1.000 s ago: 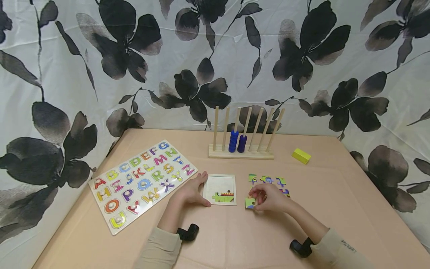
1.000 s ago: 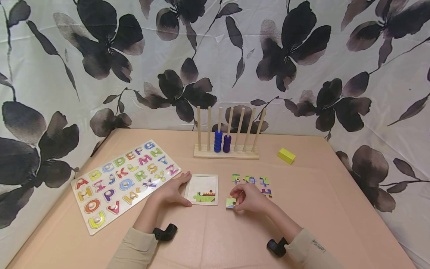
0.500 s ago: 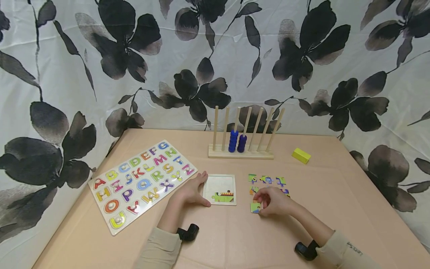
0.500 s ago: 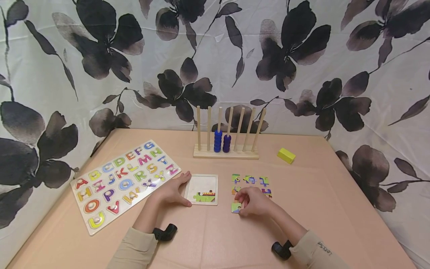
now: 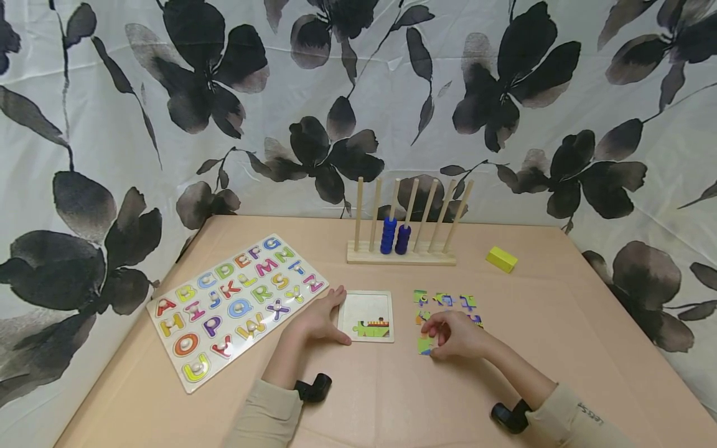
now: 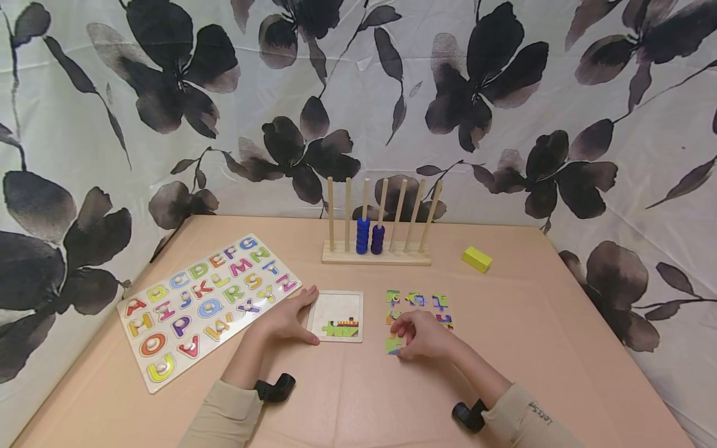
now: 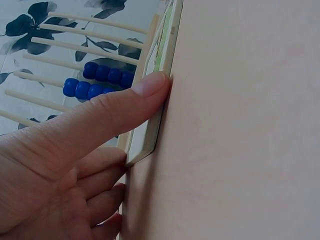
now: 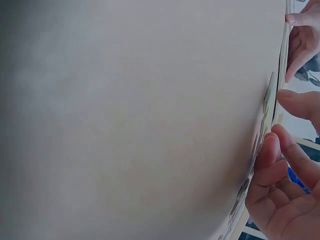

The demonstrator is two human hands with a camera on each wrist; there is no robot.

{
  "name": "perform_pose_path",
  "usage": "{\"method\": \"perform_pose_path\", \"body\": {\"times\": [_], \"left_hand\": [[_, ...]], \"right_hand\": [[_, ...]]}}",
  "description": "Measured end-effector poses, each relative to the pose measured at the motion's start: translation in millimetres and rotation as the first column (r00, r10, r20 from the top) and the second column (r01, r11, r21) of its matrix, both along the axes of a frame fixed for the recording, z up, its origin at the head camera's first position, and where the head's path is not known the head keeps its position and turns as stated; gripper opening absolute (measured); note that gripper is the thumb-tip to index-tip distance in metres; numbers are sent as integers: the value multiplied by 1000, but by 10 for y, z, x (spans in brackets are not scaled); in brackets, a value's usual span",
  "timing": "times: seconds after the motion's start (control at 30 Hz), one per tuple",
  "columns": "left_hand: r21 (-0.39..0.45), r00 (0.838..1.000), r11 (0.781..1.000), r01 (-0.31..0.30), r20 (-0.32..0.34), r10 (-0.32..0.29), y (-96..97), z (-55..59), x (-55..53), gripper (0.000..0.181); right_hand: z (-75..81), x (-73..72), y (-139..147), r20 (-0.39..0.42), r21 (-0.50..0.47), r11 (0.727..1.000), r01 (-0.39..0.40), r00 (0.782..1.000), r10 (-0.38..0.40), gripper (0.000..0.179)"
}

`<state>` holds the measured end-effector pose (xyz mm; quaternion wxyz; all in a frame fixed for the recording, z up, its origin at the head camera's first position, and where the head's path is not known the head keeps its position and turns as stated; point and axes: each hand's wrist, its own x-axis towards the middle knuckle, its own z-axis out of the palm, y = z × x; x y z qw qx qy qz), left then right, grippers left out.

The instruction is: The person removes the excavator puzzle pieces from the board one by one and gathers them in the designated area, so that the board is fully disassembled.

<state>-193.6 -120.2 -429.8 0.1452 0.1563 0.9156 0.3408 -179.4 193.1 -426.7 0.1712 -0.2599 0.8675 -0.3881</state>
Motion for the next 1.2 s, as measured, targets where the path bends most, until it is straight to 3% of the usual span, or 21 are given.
{"method": "perform_pose_path", "body": {"times": [0.23,0.67,1.2], "left_hand": [[-8,1000,1000,5,-8,-5,-4,10,5,103],[-6,1000,1000,6,-6,-6,-9,-12,-4,104],[-11,1000,1000,5,6,-5,-9,-1,0,103]], "right_hand": [[34,-4,-107,-41,-8,999,34,999,-34,35],[29,-47,-431,-57,-48,999,9,998,-11,35],[86,-132,-882,-8,-46,998,32,999,-32,33]]}}
